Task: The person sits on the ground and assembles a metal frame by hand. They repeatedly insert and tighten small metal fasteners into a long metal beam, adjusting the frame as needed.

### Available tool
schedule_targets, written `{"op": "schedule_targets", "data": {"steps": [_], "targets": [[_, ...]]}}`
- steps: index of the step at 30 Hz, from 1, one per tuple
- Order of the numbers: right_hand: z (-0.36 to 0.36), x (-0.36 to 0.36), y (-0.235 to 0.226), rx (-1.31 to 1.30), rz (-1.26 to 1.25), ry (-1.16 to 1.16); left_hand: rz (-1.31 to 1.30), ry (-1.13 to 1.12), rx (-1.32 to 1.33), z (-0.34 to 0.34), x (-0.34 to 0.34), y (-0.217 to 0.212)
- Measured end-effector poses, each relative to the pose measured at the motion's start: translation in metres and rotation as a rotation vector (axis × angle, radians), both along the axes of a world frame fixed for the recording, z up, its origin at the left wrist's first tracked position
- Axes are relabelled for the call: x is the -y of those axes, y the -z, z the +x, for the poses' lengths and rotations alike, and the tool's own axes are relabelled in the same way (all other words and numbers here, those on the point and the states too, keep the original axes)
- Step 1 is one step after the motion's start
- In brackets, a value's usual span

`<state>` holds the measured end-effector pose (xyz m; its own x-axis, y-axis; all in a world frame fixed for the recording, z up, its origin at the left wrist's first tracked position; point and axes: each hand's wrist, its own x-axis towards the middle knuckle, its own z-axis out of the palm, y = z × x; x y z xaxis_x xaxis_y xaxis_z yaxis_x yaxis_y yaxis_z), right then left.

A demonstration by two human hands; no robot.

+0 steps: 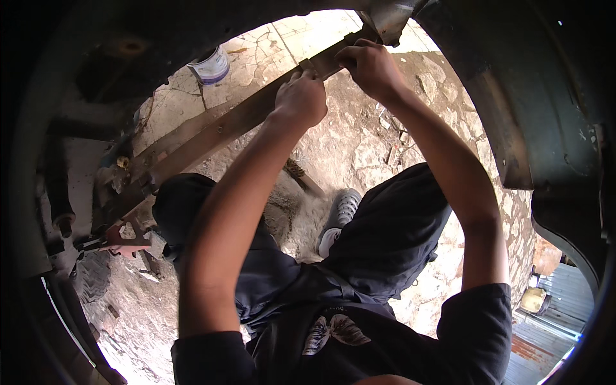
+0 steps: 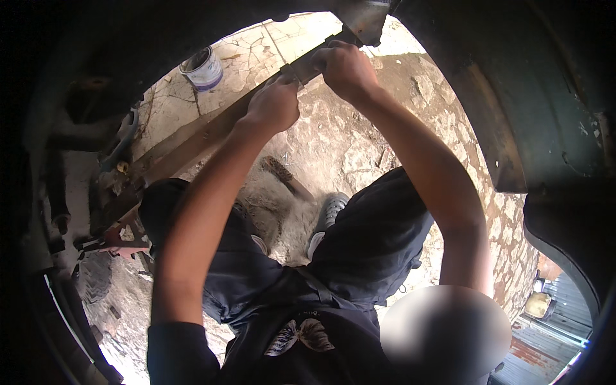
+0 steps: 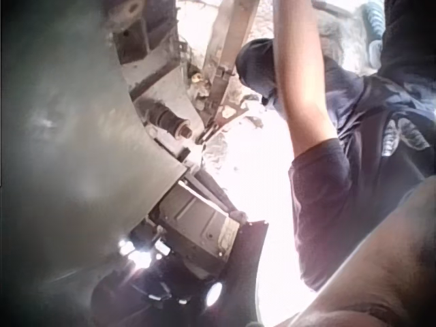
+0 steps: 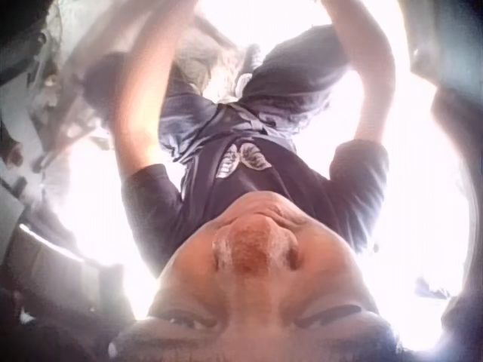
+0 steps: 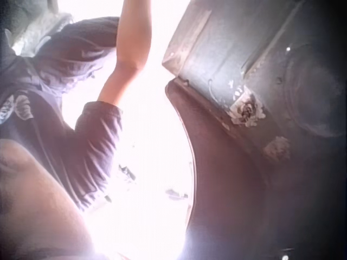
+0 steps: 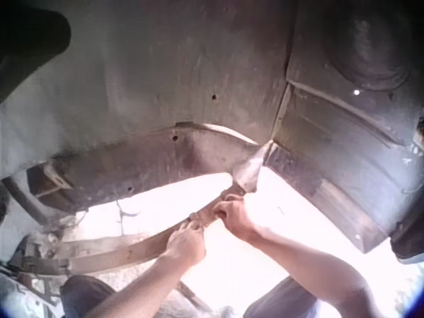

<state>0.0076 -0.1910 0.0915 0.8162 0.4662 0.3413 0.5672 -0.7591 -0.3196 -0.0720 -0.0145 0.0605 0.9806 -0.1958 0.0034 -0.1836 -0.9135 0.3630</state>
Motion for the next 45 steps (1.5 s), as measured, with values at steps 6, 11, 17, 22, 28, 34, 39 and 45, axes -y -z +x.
{"op": "schedule_targets", "data": {"steps": [6, 11, 17, 22, 28, 34, 39, 45], "targets": [[0.037, -0.031, 0.040, 0.014, -0.100, -0.020, 0.192, 0.235, 0.283, 0.011, -0.032, 0.062], [0.029, -0.019, 0.044, 0.027, -0.097, -0.004, 0.015, 0.119, -0.162, 0.016, -0.009, -0.001], [0.049, -0.058, 0.040, -0.029, -0.156, 0.068, -0.208, 0.145, -0.083, 0.018, -0.032, 0.028], [0.017, -0.034, 0.041, 0.053, -0.169, 0.012, -0.162, 0.052, -0.150, 0.014, -0.028, 0.012], [0.048, -0.050, 0.038, -0.002, -0.138, 0.048, -0.207, 0.110, -0.193, 0.017, -0.018, 0.001], [0.022, -0.039, 0.038, -0.025, -0.229, 0.016, -0.154, 0.060, -0.224, 0.025, -0.030, 0.004], [0.049, -0.050, 0.038, -0.023, -0.214, 0.065, -0.185, 0.116, -0.272, 0.034, -0.024, -0.005], [0.039, -0.050, 0.041, -0.081, -0.191, -0.016, -0.317, 0.073, -0.264, 0.030, -0.049, 0.010]]}}
